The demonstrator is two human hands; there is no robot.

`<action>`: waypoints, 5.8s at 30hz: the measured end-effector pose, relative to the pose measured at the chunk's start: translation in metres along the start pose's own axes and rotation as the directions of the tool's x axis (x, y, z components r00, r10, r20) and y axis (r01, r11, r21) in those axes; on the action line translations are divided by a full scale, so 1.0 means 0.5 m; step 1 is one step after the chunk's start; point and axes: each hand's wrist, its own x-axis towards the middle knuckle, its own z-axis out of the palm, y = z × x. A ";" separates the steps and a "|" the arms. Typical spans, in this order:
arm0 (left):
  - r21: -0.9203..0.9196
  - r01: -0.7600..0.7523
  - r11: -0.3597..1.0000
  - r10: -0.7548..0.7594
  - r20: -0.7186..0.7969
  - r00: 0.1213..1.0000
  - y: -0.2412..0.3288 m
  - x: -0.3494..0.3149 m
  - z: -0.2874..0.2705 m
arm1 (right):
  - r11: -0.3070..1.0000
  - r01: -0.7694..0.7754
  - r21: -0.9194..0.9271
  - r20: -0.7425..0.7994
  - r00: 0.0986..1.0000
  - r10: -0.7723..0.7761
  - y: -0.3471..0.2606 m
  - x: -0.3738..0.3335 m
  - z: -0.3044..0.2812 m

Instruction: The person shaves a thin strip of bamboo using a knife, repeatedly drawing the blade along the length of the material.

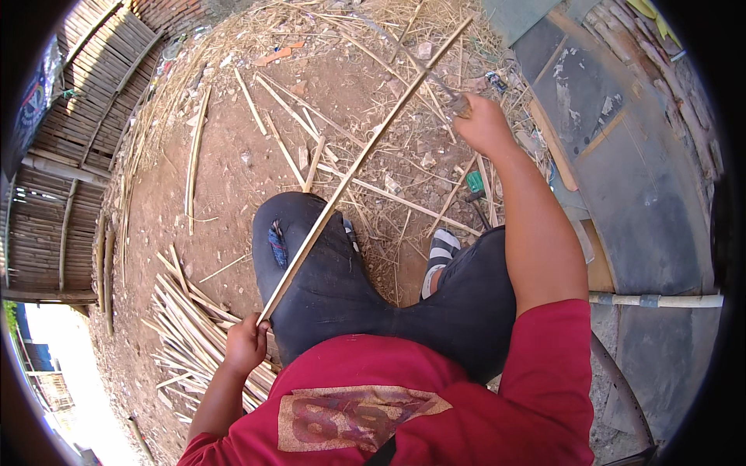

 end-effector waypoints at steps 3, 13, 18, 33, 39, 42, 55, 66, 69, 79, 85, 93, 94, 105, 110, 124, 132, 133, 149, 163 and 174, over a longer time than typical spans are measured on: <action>0.020 0.031 0.999 -0.031 0.016 0.999 0.011 -0.010 -0.008 | 0.996 0.058 0.067 -0.099 0.994 -0.051 -0.006 -0.001 -0.006; -0.068 -0.002 0.998 0.005 0.038 0.999 0.005 -0.006 0.000 | 0.998 0.067 -0.023 0.121 0.991 -0.063 -0.062 -0.019 -0.065; -0.163 0.021 0.986 -0.009 0.075 0.997 0.020 -0.010 -0.008 | 0.951 0.292 -0.099 0.121 0.952 -0.280 -0.096 -0.044 -0.041; -0.059 -0.069 0.996 0.064 -0.076 0.995 -0.009 -0.031 0.027 | 0.825 0.535 -0.180 0.306 0.828 -0.470 -0.171 -0.079 -0.062; -0.024 -0.125 0.992 0.122 -0.112 0.986 -0.038 -0.022 0.048 | 0.965 0.243 -0.103 0.070 0.969 -0.236 -0.090 -0.046 -0.101; -0.074 -0.059 0.996 0.057 -0.034 0.998 -0.034 -0.022 0.039 | 0.917 0.390 -0.080 0.088 0.920 -0.383 -0.112 -0.053 -0.075; -0.141 -0.048 0.989 0.049 0.003 0.999 -0.035 -0.021 0.026 | 0.921 0.390 -0.007 0.067 0.919 -0.389 -0.129 -0.053 -0.039; -0.028 -0.017 0.999 0.017 -0.031 0.999 -0.032 -0.022 0.025 | 0.972 0.208 -0.110 0.069 0.977 -0.202 -0.110 -0.046 -0.088; -0.030 -0.048 0.998 0.045 -0.095 0.994 -0.041 -0.030 0.042 | 0.947 0.321 -0.004 0.438 0.852 -0.286 -0.171 -0.074 -0.078; -0.034 -0.033 0.999 0.031 -0.064 0.997 -0.038 -0.025 0.050 | 0.961 -0.156 0.228 0.578 0.816 -0.005 -0.110 -0.046 -0.092; -0.041 -0.074 0.996 0.070 -0.098 0.993 -0.043 -0.035 0.052 | 0.946 -0.085 0.312 0.667 0.729 -0.155 -0.163 -0.061 -0.111; -0.032 -0.036 0.999 0.035 -0.035 0.999 -0.033 -0.019 0.041 | 0.953 -0.146 0.266 0.759 0.641 -0.113 -0.142 -0.069 -0.071; -0.027 -0.023 0.999 0.022 -0.030 0.999 -0.029 -0.024 0.031 | 0.945 -0.111 0.308 0.751 0.638 -0.170 -0.151 -0.072 -0.060; -0.063 -0.026 0.998 0.022 -0.069 0.997 -0.044 -0.029 0.048 | 0.916 -0.208 0.342 0.806 0.567 -0.173 -0.191 -0.086 -0.052; -0.061 -0.017 0.998 0.011 -0.089 0.996 -0.057 -0.039 0.060 | 0.807 -0.344 0.480 0.654 0.754 -0.068 -0.134 -0.064 -0.089; -0.112 0.010 0.994 -0.025 -0.132 0.991 -0.012 -0.044 0.043 | 0.840 -0.257 0.478 0.501 0.865 -0.020 -0.141 -0.067 -0.073; -0.151 0.031 0.988 -0.046 -0.099 0.994 0.002 -0.043 0.039 | 0.862 -0.262 0.434 0.709 0.690 -0.147 -0.187 -0.086 -0.022; -0.147 0.021 0.989 -0.038 -0.113 0.993 0.002 -0.040 0.041 | 0.828 -0.294 0.478 0.660 0.742 -0.118 -0.156 -0.073 -0.017; -0.088 0.038 0.995 -0.052 -0.156 0.986 0.008 -0.037 0.042 | 0.884 -0.287 0.370 0.738 0.668 -0.092 -0.186 -0.098 0.000; -0.233 0.057 0.971 -0.064 -0.022 0.998 0.014 -0.036 0.023 | 0.745 0.666 0.047 0.252 0.714 -0.654 -0.211 -0.121 0.012; -0.080 0.007 0.997 -0.012 -0.063 0.998 -0.024 -0.039 0.023 | 0.792 0.590 -0.158 0.304 0.792 -0.529 -0.205 -0.093 0.012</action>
